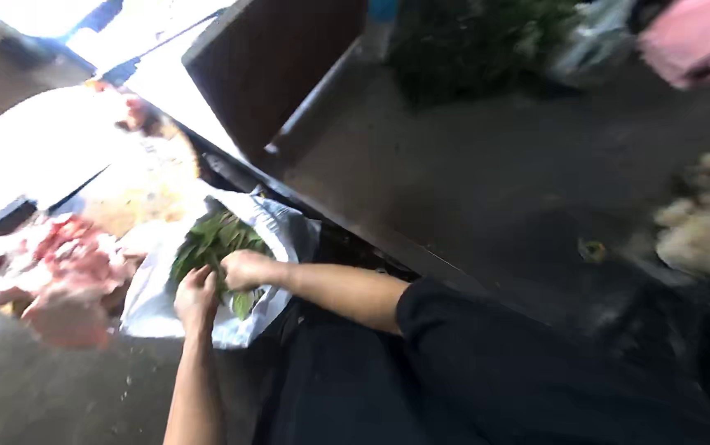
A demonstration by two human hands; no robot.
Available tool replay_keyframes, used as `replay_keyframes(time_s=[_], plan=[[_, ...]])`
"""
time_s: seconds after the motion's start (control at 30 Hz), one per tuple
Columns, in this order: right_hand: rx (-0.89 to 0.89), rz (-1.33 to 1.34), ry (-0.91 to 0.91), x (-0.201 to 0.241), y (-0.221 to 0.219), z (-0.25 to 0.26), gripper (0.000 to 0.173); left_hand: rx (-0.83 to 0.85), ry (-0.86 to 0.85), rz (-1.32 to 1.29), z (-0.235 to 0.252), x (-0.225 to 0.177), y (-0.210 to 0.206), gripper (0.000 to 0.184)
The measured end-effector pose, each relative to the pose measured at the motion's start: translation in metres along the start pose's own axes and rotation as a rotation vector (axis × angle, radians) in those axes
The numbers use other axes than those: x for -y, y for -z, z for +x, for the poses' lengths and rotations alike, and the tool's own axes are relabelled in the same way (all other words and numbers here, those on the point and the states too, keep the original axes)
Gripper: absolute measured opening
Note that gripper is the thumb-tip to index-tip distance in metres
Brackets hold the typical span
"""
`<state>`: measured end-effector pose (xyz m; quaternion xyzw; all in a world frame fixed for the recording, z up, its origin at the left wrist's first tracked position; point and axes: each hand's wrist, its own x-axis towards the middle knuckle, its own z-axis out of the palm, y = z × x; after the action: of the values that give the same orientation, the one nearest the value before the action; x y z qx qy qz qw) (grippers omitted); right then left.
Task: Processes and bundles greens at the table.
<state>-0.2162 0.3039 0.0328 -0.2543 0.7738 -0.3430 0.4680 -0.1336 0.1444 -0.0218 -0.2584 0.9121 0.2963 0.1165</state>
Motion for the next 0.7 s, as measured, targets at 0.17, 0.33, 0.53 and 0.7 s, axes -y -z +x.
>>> replay_keyframes(time_s=[0.17,0.33,0.53,0.7], plan=[[-0.464,0.124,0.467,0.001,-0.009,-0.036,0.015,-0.274,-0.106,-0.068,-0.057,0.004,0.011,0.023],[-0.470,0.164,0.416,-0.053,0.007,-0.076,0.039,0.107,-0.365,0.157,-0.042,0.018,0.008,0.051],[-0.977,0.032,0.013,-0.233,0.045,-0.208,0.024,0.179,-0.435,0.087,-0.026,-0.042,0.008,0.035],[-0.683,-0.177,-0.090,-0.351,0.033,-0.296,0.047,0.196,-0.480,0.037,-0.063,-0.114,-0.011,0.033]])
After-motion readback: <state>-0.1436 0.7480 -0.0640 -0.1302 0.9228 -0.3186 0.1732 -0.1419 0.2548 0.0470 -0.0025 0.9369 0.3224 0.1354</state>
